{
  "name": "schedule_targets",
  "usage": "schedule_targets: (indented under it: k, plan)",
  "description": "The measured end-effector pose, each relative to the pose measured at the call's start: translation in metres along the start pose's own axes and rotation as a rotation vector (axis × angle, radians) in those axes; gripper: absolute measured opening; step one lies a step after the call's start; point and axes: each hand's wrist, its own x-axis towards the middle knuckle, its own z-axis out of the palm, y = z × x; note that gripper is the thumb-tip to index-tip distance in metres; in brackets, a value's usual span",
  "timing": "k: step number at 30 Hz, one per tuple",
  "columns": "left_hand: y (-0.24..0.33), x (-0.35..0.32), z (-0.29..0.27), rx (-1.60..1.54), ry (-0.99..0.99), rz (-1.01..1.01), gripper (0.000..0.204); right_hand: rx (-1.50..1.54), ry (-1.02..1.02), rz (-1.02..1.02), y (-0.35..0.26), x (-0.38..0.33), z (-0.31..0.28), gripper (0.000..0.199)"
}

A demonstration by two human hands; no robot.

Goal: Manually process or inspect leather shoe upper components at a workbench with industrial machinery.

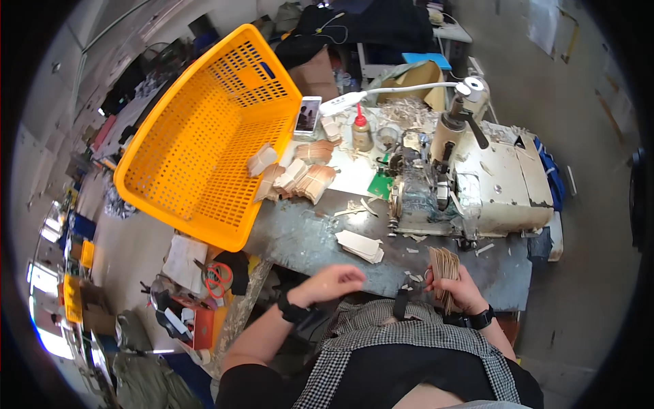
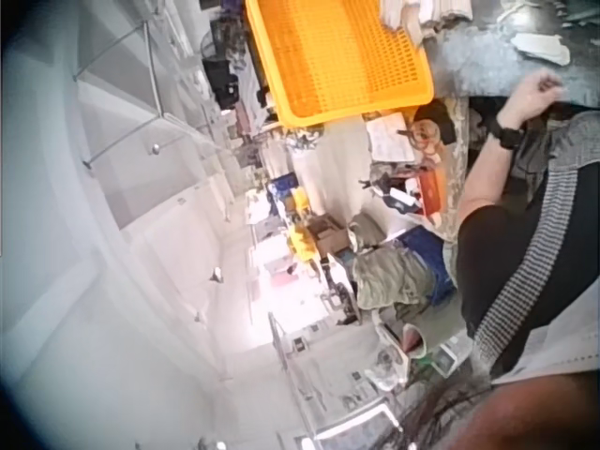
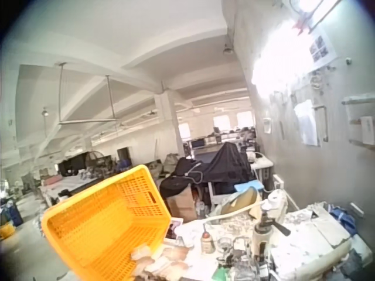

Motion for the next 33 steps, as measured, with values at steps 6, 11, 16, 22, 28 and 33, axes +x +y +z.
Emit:
schedule_targets:
  k: [6, 11, 16, 22, 28, 33]
  plan:
    - [0.061, 0.045, -0.080, 0.270, 0.127, 0.130, 0.031, -0.017, 0.133, -0.047, -0.002, 0.003, 0.014, 0.039]
    - [0.096, 0.110, -0.122, 0.463, 0.234, 0.343, 0.051, -0.014, 0.234, -0.081, 0.000, 0.006, 0.035, 0.038]
    - [0.098, 0.204, -0.144, 0.395, 0.134, 0.211, 0.061, 0.039, 0.400, -0.101, 0.006, -0.006, 0.050, 0.039]
    - [0.087, 0.310, -0.166, 0.903, 0.251, 0.231, 0.062, 0.055, 0.592, -0.170, 0.021, -0.021, 0.068, 0.040]
    - [0.075, 0.368, -0.170, 1.173, 0.098, 0.029, 0.048, 0.163, 0.733, -0.218, 0.036, -0.033, 0.083, 0.038]
    - [0.067, 0.363, -0.174, 1.074, 0.241, 0.233, 0.047, 0.113, 0.767, -0.231, 0.030, -0.026, 0.091, 0.041]
